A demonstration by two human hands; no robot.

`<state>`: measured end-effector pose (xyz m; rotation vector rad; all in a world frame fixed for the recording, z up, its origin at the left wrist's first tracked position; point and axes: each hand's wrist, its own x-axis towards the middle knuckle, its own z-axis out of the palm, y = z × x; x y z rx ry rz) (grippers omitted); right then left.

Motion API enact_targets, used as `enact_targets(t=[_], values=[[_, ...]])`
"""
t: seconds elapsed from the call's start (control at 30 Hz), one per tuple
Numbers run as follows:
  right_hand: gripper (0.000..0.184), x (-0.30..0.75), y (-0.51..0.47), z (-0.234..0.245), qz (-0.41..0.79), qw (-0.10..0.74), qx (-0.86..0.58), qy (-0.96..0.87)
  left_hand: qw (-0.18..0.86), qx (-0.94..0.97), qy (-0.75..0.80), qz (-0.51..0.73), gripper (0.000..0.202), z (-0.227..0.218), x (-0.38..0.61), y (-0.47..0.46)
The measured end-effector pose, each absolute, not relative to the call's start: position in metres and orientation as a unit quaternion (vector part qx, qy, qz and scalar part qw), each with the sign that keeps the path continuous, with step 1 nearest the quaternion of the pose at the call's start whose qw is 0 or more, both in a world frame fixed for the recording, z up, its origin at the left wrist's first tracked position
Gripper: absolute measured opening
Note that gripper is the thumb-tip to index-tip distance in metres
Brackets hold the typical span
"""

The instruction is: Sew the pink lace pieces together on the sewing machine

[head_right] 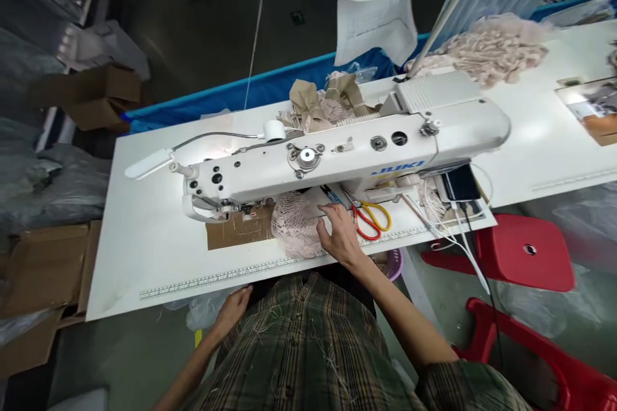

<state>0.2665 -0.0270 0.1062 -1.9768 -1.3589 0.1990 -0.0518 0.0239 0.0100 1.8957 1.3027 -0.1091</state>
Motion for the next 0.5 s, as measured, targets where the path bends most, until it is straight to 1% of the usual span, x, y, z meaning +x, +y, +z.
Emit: enact_targets(t=[0.1, 0.17, 0.2, 0.27, 0.33, 0.4, 0.5], values=[[0.032, 0.264, -0.004, 0.085, 0.095, 0.339, -0.779, -0.519, 0.436, 0.735, 0.512, -0.090, 0.042, 0.013, -0.080, 0.020], [0.036, 0.266, 0.009, 0.072, 0.096, 0.312, -0.792, -0.517, 0.434, 0.723, 0.522, -0.127, 0.038, 0.004, -0.091, 0.020], [0.036, 0.267, 0.015, 0.066, 0.094, 0.296, -0.797, -0.518, 0.430, 0.719, 0.525, -0.153, 0.036, -0.003, -0.095, 0.022], [0.029, 0.267, 0.022, 0.058, 0.092, 0.285, -0.793, -0.531, 0.420, 0.718, 0.518, -0.202, 0.034, -0.021, -0.100, 0.027], [0.019, 0.266, 0.024, 0.057, 0.113, 0.324, -0.763, -0.548, 0.420, 0.729, 0.494, -0.219, 0.035, -0.037, -0.103, 0.033], [0.012, 0.263, 0.018, 0.061, 0.159, 0.387, -0.725, -0.547, 0.438, 0.746, 0.461, -0.198, 0.038, -0.041, -0.104, 0.040], [0.009, 0.249, 0.005, 0.072, 0.184, 0.446, -0.719, -0.500, 0.513, 0.750, 0.385, -0.163, 0.038, -0.021, -0.106, 0.047]])
